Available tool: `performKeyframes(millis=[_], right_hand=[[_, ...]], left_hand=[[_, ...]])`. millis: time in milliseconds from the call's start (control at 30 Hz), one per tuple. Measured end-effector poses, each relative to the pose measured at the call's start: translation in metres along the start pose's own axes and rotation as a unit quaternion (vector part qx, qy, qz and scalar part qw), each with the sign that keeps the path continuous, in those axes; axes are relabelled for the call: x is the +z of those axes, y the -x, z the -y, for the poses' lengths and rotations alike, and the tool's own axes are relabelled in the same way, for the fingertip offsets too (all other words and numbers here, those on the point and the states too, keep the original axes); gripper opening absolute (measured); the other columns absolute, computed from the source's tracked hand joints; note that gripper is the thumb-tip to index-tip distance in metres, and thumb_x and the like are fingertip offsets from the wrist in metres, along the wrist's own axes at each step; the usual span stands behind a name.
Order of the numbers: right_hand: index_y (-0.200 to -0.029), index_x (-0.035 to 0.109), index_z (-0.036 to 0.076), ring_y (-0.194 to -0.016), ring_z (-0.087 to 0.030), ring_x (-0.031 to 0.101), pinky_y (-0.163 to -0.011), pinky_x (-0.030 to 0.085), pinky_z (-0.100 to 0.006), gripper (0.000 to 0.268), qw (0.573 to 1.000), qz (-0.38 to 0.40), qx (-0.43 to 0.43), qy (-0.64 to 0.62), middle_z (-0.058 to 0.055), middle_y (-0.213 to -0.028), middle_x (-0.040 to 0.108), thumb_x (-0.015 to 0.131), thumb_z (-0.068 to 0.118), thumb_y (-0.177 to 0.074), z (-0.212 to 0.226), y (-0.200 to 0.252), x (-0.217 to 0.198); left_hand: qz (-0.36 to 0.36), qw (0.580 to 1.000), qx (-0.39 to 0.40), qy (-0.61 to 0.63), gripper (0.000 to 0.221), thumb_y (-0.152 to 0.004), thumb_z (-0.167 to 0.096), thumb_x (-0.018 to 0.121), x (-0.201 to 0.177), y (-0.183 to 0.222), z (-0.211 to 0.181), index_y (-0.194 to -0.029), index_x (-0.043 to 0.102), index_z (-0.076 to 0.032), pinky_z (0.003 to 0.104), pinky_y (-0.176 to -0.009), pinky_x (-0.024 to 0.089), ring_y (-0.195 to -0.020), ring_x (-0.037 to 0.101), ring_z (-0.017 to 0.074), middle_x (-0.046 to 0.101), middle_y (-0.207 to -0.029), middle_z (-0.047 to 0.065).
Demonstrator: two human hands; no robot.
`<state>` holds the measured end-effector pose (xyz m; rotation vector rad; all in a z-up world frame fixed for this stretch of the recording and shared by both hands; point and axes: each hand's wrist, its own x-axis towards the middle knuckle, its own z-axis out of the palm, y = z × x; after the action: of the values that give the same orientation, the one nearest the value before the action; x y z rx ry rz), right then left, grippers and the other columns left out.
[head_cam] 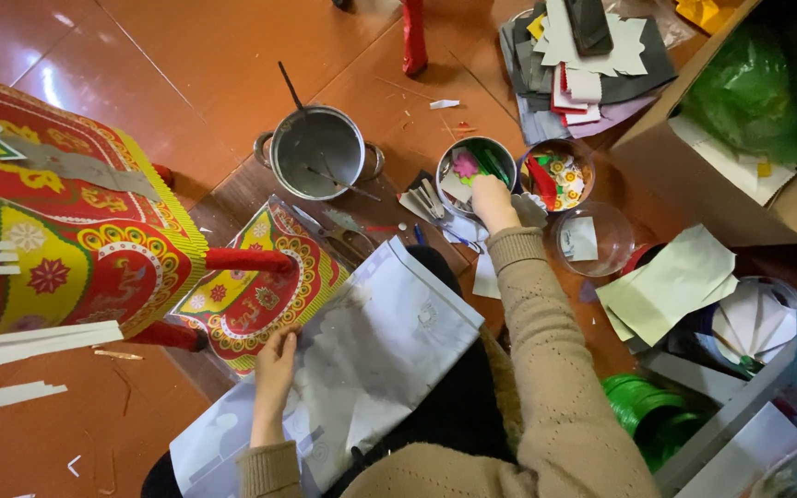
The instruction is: Assembling and decorating a traditional paper horse craft by gluing decorative paper and accessories.
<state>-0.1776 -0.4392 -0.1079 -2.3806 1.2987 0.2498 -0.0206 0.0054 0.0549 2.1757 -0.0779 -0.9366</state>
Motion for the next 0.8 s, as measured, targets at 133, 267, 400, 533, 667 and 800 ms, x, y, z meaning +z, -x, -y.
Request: performKeyframes(millis=[133,267,400,533,667,800], right_hand=[[-0.09,0.07,-0.006,-0.082,-0.047,0.065,-0.073,0.052,-0.05,0.02,0.999,-0.033,-0.023,0.009,-0.028,-0.089,0.068,0.056,0.004,-0.08,-0.007,0.001,-0.011],[-0.083,0.072,-0.003,-0.076,-0.042,0.065,-0.075,0.053,-0.045,0.013,0.996,-0.031,-0.024,-0.082,-0.024,-0.082,0.068,0.063,0.002,-0.074,-0.016,0.004,-0.026],[-0.084,0.072,0.0,-0.078,-0.038,0.065,-0.078,0.053,-0.044,0.011,0.995,-0.039,-0.017,-0.091,-0.019,-0.084,0.07,0.064,0.005,-0.077,-0.02,0.004,-0.034],[-0.085,0.071,-0.001,-0.075,-0.034,0.065,-0.076,0.053,-0.04,0.014,0.991,-0.027,-0.014,-0.129,-0.016,-0.082,0.071,0.063,0.008,-0.078,-0.018,0.015,-0.045],[-0.093,0.073,0.013,-0.088,-0.029,0.069,-0.078,0.052,-0.042,0.019,0.978,-0.014,-0.011,-0.21,-0.01,-0.08,0.072,0.067,0.024,-0.079,-0.004,0.036,-0.053],[-0.091,0.073,0.01,-0.078,-0.019,0.067,-0.072,0.05,-0.035,0.014,0.946,-0.039,-0.032,-0.319,-0.01,-0.074,0.071,0.068,0.018,-0.08,0.04,0.09,-0.09]], left_hand=[[-0.004,1.0,0.01,0.001,0.032,-0.095,-0.016,0.05,-0.001,-0.002,0.006,-0.122,0.065,-0.006,0.033,-0.096,0.049,-0.111,0.064,0.02,0.07,-0.12,0.008],[-0.002,0.999,0.038,0.023,0.029,-0.095,-0.014,0.051,-0.001,-0.004,0.015,-0.117,0.067,-0.004,0.03,-0.09,0.05,-0.104,0.065,0.0189,0.071,-0.114,0.008],[-0.001,1.0,0.01,0.006,0.03,-0.096,-0.015,0.05,-0.001,0.001,0.003,-0.118,0.067,-0.005,0.031,-0.091,0.05,-0.105,0.065,0.0187,0.071,-0.115,0.008],[-0.013,0.999,0.033,0.001,0.03,-0.095,-0.015,0.052,0.0,-0.001,0.012,-0.117,0.067,-0.004,0.029,-0.087,0.049,-0.101,0.065,0.019,0.072,-0.112,0.008],[0.0,0.99,0.14,0.029,0.026,-0.097,-0.008,0.054,0.006,-0.004,0.001,-0.119,0.068,-0.004,0.043,-0.1,0.046,-0.116,0.061,0.0326,0.069,-0.115,0.02],[0.048,0.963,0.263,0.042,0.021,-0.095,-0.006,0.058,0.031,0.004,-0.05,-0.112,0.07,-0.002,0.043,-0.099,0.048,-0.111,0.064,0.0333,0.07,-0.111,0.02]])
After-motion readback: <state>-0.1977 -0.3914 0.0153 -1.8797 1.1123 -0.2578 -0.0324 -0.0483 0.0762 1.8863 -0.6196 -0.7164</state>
